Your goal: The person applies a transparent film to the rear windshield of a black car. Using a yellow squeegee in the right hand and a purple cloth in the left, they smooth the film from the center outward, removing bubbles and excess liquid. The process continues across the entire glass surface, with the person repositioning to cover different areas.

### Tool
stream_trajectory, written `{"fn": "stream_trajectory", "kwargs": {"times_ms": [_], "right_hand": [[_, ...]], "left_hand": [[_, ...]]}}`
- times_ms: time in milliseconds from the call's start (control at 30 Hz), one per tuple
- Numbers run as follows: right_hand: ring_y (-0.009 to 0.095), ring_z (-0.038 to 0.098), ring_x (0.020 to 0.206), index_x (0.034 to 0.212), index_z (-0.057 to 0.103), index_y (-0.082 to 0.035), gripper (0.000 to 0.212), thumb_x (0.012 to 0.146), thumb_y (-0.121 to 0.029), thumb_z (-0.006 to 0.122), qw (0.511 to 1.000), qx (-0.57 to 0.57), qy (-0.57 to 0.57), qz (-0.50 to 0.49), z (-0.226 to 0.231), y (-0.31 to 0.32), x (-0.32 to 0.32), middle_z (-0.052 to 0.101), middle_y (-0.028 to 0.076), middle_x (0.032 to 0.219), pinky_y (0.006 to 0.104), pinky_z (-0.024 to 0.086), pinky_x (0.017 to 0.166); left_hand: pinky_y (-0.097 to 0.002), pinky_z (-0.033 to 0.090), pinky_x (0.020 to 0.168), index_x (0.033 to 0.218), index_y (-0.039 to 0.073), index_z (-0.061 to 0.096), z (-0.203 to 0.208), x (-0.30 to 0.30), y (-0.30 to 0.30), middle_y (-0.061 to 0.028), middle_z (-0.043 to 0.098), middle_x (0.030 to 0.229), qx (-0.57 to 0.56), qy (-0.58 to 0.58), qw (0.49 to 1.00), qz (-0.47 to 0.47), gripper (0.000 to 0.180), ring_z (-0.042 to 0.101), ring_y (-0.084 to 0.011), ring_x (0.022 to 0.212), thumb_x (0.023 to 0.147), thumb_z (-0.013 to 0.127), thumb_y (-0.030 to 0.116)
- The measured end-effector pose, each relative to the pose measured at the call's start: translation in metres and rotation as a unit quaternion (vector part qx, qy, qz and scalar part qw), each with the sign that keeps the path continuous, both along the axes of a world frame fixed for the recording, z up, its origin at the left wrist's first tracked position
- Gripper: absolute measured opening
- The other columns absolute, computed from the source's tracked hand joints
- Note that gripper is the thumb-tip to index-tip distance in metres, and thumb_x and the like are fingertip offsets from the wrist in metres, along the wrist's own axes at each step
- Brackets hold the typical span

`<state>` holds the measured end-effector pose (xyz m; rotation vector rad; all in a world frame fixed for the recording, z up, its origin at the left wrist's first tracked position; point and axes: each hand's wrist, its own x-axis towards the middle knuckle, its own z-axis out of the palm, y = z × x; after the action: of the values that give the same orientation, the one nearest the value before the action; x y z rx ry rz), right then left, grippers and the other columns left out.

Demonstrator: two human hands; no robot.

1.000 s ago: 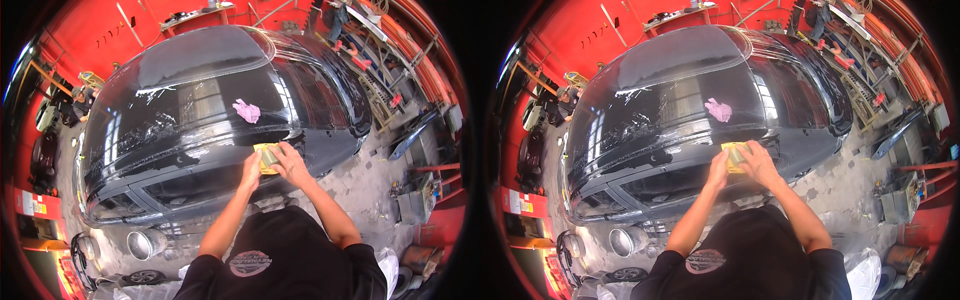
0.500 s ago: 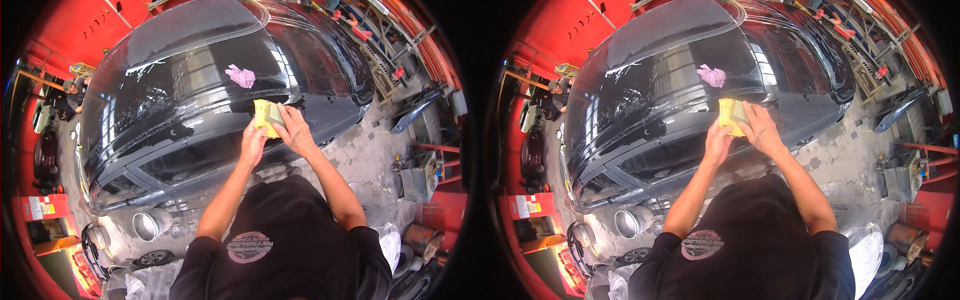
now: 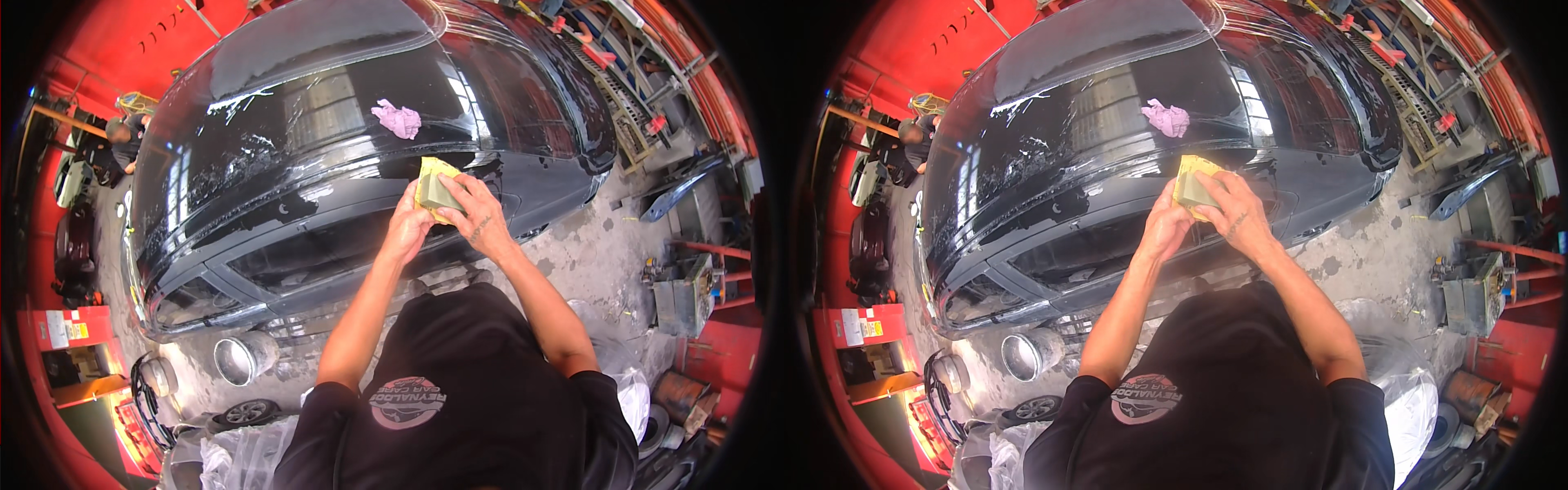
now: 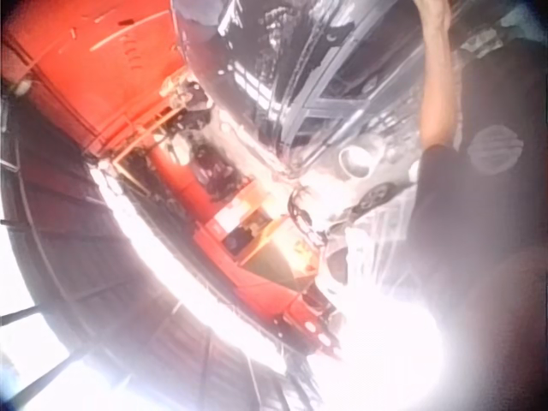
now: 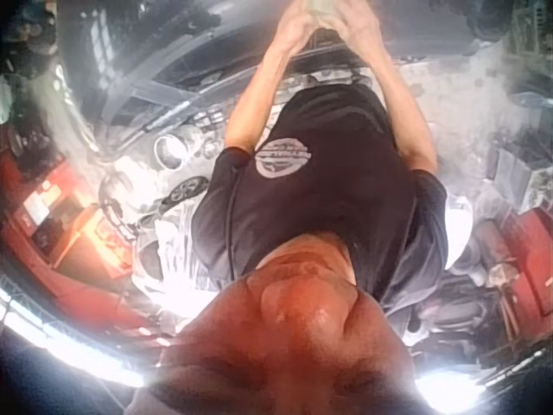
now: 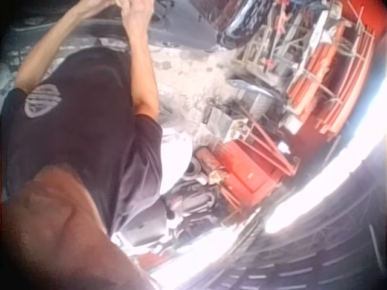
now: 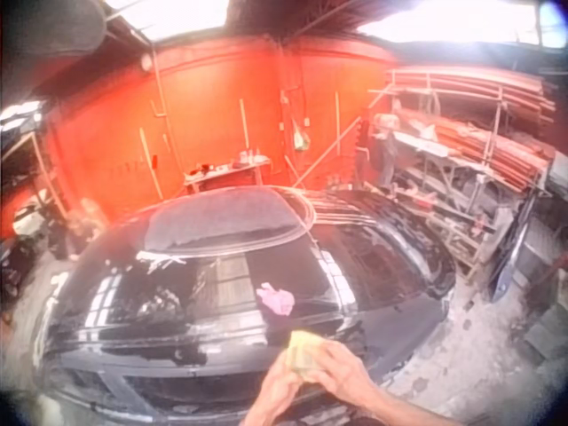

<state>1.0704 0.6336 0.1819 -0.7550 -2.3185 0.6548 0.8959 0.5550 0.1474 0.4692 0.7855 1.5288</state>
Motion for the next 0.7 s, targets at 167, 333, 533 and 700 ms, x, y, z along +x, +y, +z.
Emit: {"fn": "stream_trajectory", "kwargs": {"times_ms": [167,333,533,700], "right_hand": [[0.041,0.066,0.122,0.150,0.067,-0.011,0.059,0.095,-0.024,0.082,0.999,0.031,-0.011,-0.029,-0.006,-0.003,-0.001,0.067,0.019,0.135,0.0481,0.056,0.102],[0.042,0.064,0.124,0.153,0.063,-0.006,0.060,0.098,-0.023,0.079,0.999,0.018,0.013,-0.031,-0.010,-0.007,-0.001,0.065,0.022,0.140,0.0484,0.055,0.105],[0.049,0.050,0.149,0.167,0.039,0.001,0.077,0.105,-0.031,0.071,0.996,-0.063,-0.043,0.036,-0.014,-0.007,0.010,0.047,0.031,0.163,0.0495,0.043,0.124],[0.048,0.043,0.155,0.171,0.028,0.002,0.082,0.104,-0.024,0.067,0.986,-0.143,-0.057,0.062,-0.017,-0.007,0.012,0.039,0.033,0.169,0.0483,0.041,0.126]], "left_hand": [[-0.0373,0.060,0.103,0.164,0.004,0.040,0.010,0.002,0.000,-0.0111,0.060,0.146,0.024,0.014,0.999,-0.030,0.086,0.066,-0.0227,0.129,0.081,0.049,-0.018],[-0.0409,0.057,0.109,0.167,0.005,0.040,0.019,-0.008,0.001,-0.0103,0.061,0.150,0.025,0.052,0.995,-0.087,0.081,0.064,-0.0229,0.132,0.091,0.060,-0.012],[-0.0375,0.059,0.106,0.169,0.010,0.041,0.016,-0.011,-0.007,-0.0079,0.062,0.150,-0.014,0.121,0.988,-0.091,0.070,0.064,-0.0185,0.131,0.104,0.066,-0.001],[-0.0365,0.065,0.096,0.167,0.005,0.044,0.004,-0.018,-0.001,-0.0084,0.067,0.141,-0.019,0.195,0.977,-0.078,0.066,0.069,-0.0185,0.123,0.106,0.069,0.006]]}}
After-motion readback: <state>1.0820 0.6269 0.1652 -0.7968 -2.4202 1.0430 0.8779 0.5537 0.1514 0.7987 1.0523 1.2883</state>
